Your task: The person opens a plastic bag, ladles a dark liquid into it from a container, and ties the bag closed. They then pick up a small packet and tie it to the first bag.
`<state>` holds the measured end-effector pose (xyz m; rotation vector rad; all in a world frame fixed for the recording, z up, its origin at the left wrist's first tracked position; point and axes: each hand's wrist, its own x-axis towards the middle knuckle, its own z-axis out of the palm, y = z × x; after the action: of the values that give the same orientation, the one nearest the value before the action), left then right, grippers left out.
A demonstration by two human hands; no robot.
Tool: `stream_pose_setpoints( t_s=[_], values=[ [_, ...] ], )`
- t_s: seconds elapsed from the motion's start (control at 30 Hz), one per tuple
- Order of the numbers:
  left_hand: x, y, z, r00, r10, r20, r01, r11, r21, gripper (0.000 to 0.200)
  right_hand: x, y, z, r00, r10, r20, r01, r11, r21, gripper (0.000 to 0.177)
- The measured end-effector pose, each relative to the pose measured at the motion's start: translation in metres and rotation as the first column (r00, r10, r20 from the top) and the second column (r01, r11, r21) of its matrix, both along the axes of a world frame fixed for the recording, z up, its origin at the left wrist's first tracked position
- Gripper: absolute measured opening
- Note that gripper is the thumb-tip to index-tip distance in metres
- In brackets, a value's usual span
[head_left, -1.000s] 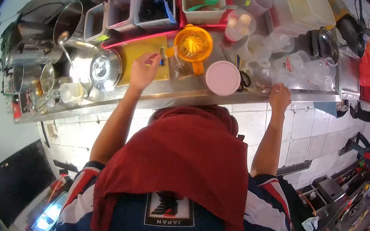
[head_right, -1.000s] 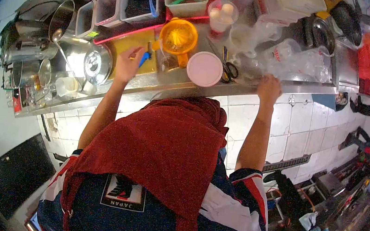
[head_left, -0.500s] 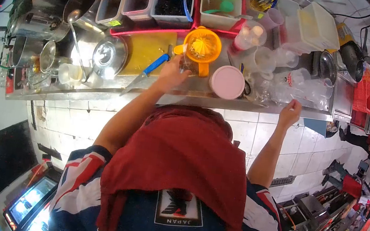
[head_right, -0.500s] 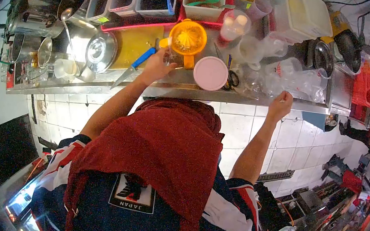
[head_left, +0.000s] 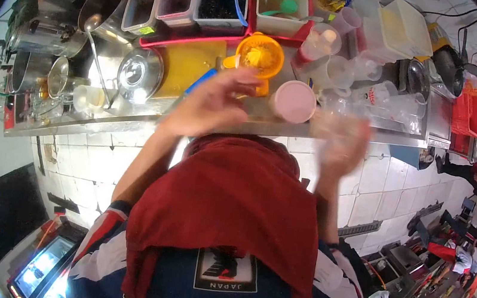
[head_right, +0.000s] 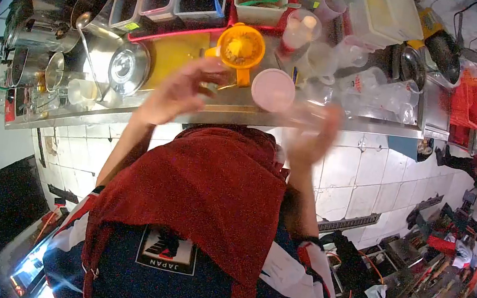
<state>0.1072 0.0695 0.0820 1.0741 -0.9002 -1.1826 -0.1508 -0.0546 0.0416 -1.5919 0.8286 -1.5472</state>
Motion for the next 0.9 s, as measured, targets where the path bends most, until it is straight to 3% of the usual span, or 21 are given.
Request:
stream_pose_setpoints(
  t_s=[0.03,0.07,0.1,0.17,0.2,0.23,0.27,0.3,0.4,0.5,0.57,0.6,0.67,0.7,0.73,0.8,0.83,0.87,0.9],
  values=[
    [-0.016,-0.005,-0.002,0.99,-0.059,-0.129,0.056,0.998,-0.023,0.048,0.036,0.013,0.017,0.835,-0.186,-0.519,-0.137,0.842,-0.522,0.03],
    [-0.023,-0.006,-0.005,0.961,-0.117,-0.252,0.107,0.993,-0.055,0.045,0.053,0.026,0.014,0.895,0.423,-0.14,-0.394,0.898,0.194,0.026],
    [-0.02,-0.003,-0.01,0.963,-0.113,-0.245,0.1,0.993,-0.064,0.045,0.07,0.031,0.037,0.81,0.548,-0.207,-0.452,0.809,0.376,0.016],
    [-0.006,0.007,-0.016,0.959,-0.109,-0.262,0.142,0.984,0.111,0.039,0.089,0.028,0.058,0.756,0.612,-0.234,-0.497,0.768,0.403,0.012],
    [0.005,0.016,-0.016,0.961,-0.098,-0.258,0.13,0.985,0.11,0.039,0.096,0.027,0.062,0.699,0.667,-0.257,-0.528,0.725,0.443,0.013],
    [0.016,0.026,-0.01,0.977,-0.038,-0.212,0.091,0.965,0.245,0.035,0.101,0.025,0.053,0.74,0.671,-0.039,-0.571,0.658,0.49,0.011],
    [0.024,0.034,-0.002,0.987,0.017,-0.16,0.045,0.926,0.374,0.031,0.103,0.022,0.055,0.732,0.681,-0.038,-0.58,0.65,0.491,0.011],
    [0.028,0.038,0.008,0.992,0.106,-0.067,-0.071,0.915,0.398,0.027,0.105,0.018,0.059,0.727,0.685,-0.035,-0.571,0.633,0.524,0.011],
    [0.055,0.056,0.011,0.997,0.074,-0.01,-0.064,0.915,0.399,0.023,0.116,0.017,0.057,0.705,0.709,-0.002,-0.611,0.608,0.507,0.021],
    [0.069,0.071,0.006,0.963,0.229,-0.141,-0.155,0.902,0.404,0.02,0.135,0.028,0.057,0.726,0.688,0.02,-0.612,0.632,0.476,0.031],
    [0.076,0.08,0.002,0.867,0.361,-0.344,-0.254,0.913,0.319,0.015,0.154,0.033,0.057,0.821,0.563,0.094,-0.56,0.763,0.324,0.041],
    [0.079,0.084,0.002,0.864,0.371,-0.339,-0.273,0.913,0.304,0.015,0.161,0.033,0.061,0.811,0.578,0.096,-0.576,0.757,0.308,0.041],
    [0.086,0.093,0.002,0.772,0.469,-0.43,-0.436,0.882,0.18,0.016,0.17,0.032,0.071,0.763,0.549,0.34,-0.643,0.6,0.475,0.048],
    [0.09,0.098,0.001,0.77,0.488,-0.411,-0.465,0.87,0.163,0.021,0.175,0.031,0.068,0.655,0.563,0.505,-0.755,0.453,0.475,0.051],
    [0.092,0.1,0.007,0.768,0.492,-0.409,-0.476,0.867,0.149,0.021,0.181,0.03,0.071,0.644,0.575,0.505,-0.764,0.45,0.463,0.051],
    [0.094,0.101,0.023,0.807,0.512,-0.294,-0.512,0.855,0.084,0.029,0.191,0.028,0.079,0.577,0.481,0.66,-0.748,-0.012,0.663,0.049],
    [0.096,0.102,0.023,0.813,0.497,-0.303,-0.505,0.861,0.059,0.033,0.197,0.029,0.079,0.556,0.516,0.651,-0.736,-0.058,0.674,0.037],
    [0.1,0.104,0.022,0.813,0.496,-0.306,-0.508,0.86,0.045,0.033,0.202,0.029,0.071,0.551,0.527,0.647,-0.739,-0.051,0.671,0.037],
    [0.104,0.107,0.022,0.816,0.51,-0.272,-0.515,0.855,0.057,0.035,0.207,0.029,0.061,0.545,0.576,0.609,-0.764,0.041,0.644,0.029]
  ],
)
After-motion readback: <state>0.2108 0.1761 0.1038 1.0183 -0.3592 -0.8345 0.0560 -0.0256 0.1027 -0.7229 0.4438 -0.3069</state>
